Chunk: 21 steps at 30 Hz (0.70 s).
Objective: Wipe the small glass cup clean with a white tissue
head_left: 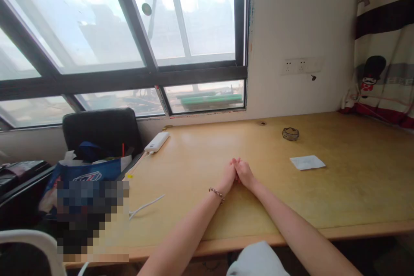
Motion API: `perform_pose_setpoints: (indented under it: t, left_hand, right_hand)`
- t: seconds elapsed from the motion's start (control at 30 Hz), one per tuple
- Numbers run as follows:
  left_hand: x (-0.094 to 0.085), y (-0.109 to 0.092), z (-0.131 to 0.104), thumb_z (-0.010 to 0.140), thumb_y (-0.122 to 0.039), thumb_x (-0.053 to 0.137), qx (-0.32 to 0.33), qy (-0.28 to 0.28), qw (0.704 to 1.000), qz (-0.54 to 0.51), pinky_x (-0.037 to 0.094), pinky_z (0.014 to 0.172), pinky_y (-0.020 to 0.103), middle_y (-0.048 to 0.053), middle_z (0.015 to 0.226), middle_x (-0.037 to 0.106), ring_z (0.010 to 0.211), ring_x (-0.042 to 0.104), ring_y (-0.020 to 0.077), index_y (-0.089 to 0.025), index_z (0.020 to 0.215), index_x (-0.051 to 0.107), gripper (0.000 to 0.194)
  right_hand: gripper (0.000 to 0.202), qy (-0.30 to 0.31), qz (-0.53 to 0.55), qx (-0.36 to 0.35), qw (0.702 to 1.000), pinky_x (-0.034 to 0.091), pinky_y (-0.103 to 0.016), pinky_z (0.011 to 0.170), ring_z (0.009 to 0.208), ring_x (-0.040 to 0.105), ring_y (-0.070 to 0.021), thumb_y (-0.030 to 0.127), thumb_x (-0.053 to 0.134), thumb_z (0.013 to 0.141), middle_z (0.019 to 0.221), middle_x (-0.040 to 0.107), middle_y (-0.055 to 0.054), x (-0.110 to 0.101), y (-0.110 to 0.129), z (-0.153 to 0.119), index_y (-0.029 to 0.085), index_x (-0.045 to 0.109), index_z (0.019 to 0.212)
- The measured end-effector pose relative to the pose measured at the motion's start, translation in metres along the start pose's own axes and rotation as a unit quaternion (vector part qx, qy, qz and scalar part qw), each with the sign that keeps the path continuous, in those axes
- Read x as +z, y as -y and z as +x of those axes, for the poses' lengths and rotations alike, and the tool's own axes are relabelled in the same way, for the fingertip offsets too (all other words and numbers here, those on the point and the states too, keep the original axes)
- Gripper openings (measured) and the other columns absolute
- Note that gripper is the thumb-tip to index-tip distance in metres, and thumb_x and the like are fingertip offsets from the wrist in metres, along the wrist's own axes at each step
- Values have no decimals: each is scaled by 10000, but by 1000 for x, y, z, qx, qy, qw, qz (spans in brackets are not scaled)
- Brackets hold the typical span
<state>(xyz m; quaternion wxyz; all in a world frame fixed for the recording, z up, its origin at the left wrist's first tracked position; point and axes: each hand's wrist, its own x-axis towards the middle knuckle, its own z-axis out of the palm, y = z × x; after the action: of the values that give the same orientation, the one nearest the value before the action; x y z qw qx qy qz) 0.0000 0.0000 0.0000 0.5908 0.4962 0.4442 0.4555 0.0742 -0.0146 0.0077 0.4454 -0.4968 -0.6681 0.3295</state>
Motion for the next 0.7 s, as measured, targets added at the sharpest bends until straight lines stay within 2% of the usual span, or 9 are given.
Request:
perform_pose_setpoints:
  t: [0.2,0.33,0.43,0.53,0.6,0.7]
  left_hand:
    - [0,-1,-1,732,-502,432,1,-9,1000,15,239,307,197,-57,346,362,286,336,76,-168,558,448,377]
    - [-2,-8,-4,763,-426,396,53,-10,997,47,334,376,211,-21,420,475,363,426,96,-144,626,541,345]
    - [-8,-16,-5,756,-334,417,132,-17,987,86,430,538,232,21,559,588,549,542,130,-131,667,595,285]
    - [-16,-21,-4,723,-276,480,176,-49,976,115,456,660,249,38,682,637,686,581,147,-137,723,613,192]
    - [-21,-22,-1,705,-268,518,168,-63,980,90,470,687,264,51,720,646,707,596,150,-134,752,605,166]
    - [-25,-21,2,696,-308,545,117,-73,990,33,496,611,272,68,713,645,595,602,137,-117,782,582,212]
  right_hand:
    - [654,-11,-18,-11,1000,389,-217,514,410,495,-119,562,175,844,314,399,7,-1,0,1,191,406,357]
    - [643,-28,-74,-26,997,378,-221,520,497,534,-139,506,139,869,385,473,-16,-1,6,-1,188,475,423]
    - [582,-58,-153,-12,986,369,-229,531,558,554,-151,450,160,882,525,571,-41,-1,11,-3,179,571,571]
    - [405,-89,-215,23,972,380,-240,564,617,564,-164,433,292,852,660,616,-51,-5,11,2,177,597,775]
    - [310,-130,-234,24,963,398,-255,645,728,565,-180,399,388,815,792,620,-71,-14,7,9,160,559,914]
    - [383,-216,-290,13,932,357,-329,819,961,486,-234,348,478,759,1023,544,-138,-37,-6,21,105,474,1056]
